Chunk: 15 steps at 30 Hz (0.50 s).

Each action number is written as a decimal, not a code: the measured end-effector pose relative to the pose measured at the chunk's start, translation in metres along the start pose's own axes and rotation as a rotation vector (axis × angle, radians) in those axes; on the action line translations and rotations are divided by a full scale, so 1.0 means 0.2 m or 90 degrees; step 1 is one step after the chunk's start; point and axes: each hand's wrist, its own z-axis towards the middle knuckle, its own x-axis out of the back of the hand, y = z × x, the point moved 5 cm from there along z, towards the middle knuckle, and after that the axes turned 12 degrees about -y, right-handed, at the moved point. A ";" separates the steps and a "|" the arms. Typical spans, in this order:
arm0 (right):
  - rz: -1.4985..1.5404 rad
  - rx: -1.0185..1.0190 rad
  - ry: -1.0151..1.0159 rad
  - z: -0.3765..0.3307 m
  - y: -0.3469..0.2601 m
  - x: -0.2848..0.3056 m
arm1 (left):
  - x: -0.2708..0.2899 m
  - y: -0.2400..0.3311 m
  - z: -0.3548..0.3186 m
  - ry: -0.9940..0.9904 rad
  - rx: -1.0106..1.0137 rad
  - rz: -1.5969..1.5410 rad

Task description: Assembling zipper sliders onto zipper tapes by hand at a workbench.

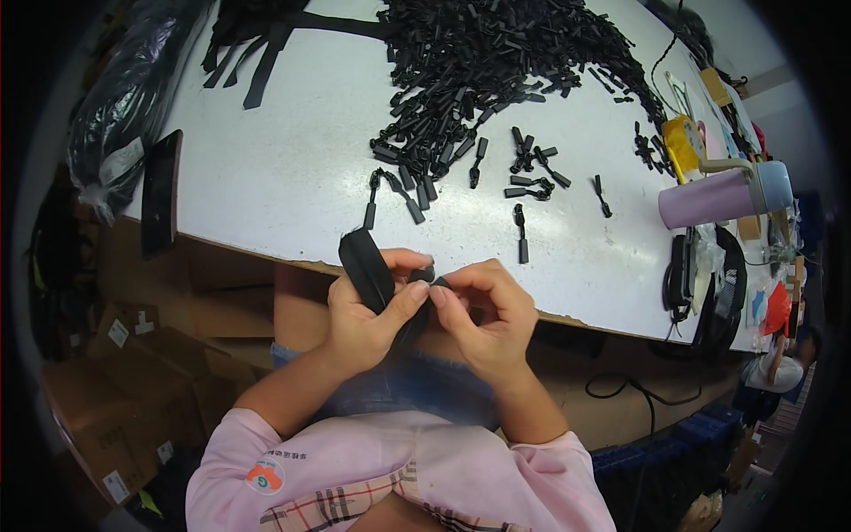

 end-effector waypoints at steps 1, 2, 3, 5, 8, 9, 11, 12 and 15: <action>-0.001 0.000 0.001 0.00 0.01 -0.01 | 0.00 0.01 0.00 -0.013 -0.028 0.060; 0.056 0.006 0.012 0.00 0.03 -0.03 | 0.00 0.00 0.00 -0.014 -0.028 0.059; 0.113 0.012 0.022 0.00 0.04 -0.04 | 0.00 0.00 0.01 -0.007 -0.079 0.063; 0.201 -0.001 0.001 0.01 0.04 -0.04 | 0.01 0.02 0.00 0.000 -0.131 0.066; 0.360 -0.067 -0.082 0.02 0.07 -0.03 | 0.00 0.01 0.00 -0.070 0.037 -0.101; 0.432 -0.121 -0.147 0.02 0.08 -0.04 | 0.00 0.01 0.00 -0.090 0.059 -0.125; 0.469 -0.170 -0.170 0.03 0.08 -0.04 | 0.00 0.01 0.00 -0.109 0.081 -0.148; 0.503 -0.218 -0.190 0.03 0.09 -0.05 | -0.01 0.00 0.00 -0.126 0.076 -0.160; 0.508 -0.286 -0.195 0.01 0.12 -0.05 | -0.01 -0.01 0.00 -0.138 0.075 -0.174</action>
